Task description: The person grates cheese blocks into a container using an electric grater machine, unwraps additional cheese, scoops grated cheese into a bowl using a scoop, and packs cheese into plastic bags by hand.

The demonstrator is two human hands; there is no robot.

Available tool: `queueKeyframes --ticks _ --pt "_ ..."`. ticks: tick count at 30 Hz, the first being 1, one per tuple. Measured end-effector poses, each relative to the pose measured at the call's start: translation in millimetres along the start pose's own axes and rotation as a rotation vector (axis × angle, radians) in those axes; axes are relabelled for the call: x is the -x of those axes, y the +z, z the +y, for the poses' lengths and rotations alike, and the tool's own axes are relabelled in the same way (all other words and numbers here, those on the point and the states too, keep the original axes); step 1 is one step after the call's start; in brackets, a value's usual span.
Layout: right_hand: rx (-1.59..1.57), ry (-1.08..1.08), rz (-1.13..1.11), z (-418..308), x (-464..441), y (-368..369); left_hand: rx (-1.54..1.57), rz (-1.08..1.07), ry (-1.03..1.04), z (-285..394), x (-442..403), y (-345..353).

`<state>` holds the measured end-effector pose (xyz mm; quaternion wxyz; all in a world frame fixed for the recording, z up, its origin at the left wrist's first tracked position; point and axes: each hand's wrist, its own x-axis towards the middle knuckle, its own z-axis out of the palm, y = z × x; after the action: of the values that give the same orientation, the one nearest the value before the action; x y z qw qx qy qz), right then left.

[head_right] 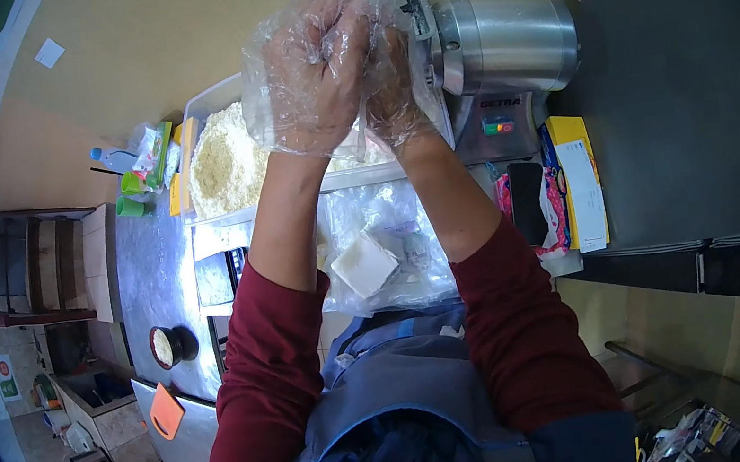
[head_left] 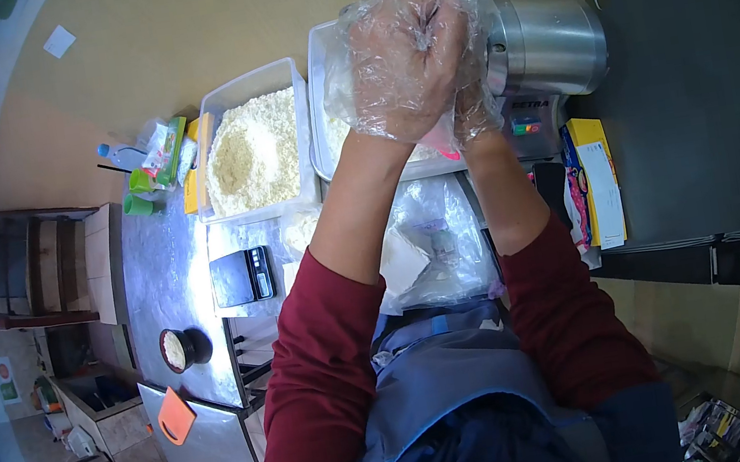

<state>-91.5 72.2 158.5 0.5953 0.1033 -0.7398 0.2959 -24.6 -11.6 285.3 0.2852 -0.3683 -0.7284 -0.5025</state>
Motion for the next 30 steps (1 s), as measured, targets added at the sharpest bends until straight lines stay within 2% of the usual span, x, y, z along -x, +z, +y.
queueKeyframes --ticks 2,3,5,8,12,16,21,23,26,30 --pt "0.130 -0.065 0.036 2 2 1 -0.010 0.003 0.006 1 1 0" --pt "-0.126 0.055 -0.046 -8 -5 -11 -0.021 0.006 0.012 0 1 0" --pt "-0.381 0.173 -0.129 -14 -11 -20 -0.020 0.011 0.012 0 2 1" --pt "-0.360 0.122 -0.104 -16 -16 -21 -0.019 0.030 0.023 1 4 1" --pt "-0.488 0.183 -0.019 -18 -18 -24 -0.021 0.028 0.041 -2 6 2" --pt "-0.496 0.226 -0.012 -22 -16 -31 -0.047 0.072 0.107 -3 8 4" --pt "-0.499 0.255 -0.012 -26 -17 -36 -0.020 0.112 0.058 -6 12 10" --pt "-0.499 0.264 -0.010 -28 -17 -40 -0.018 0.129 0.125 -10 12 11" --pt "-0.501 0.275 -0.012 -29 -16 -43 -0.009 0.097 0.094 -10 14 10" --pt "-0.503 0.288 -0.012 -30 -17 -47 0.039 0.168 0.066 -8 17 14"
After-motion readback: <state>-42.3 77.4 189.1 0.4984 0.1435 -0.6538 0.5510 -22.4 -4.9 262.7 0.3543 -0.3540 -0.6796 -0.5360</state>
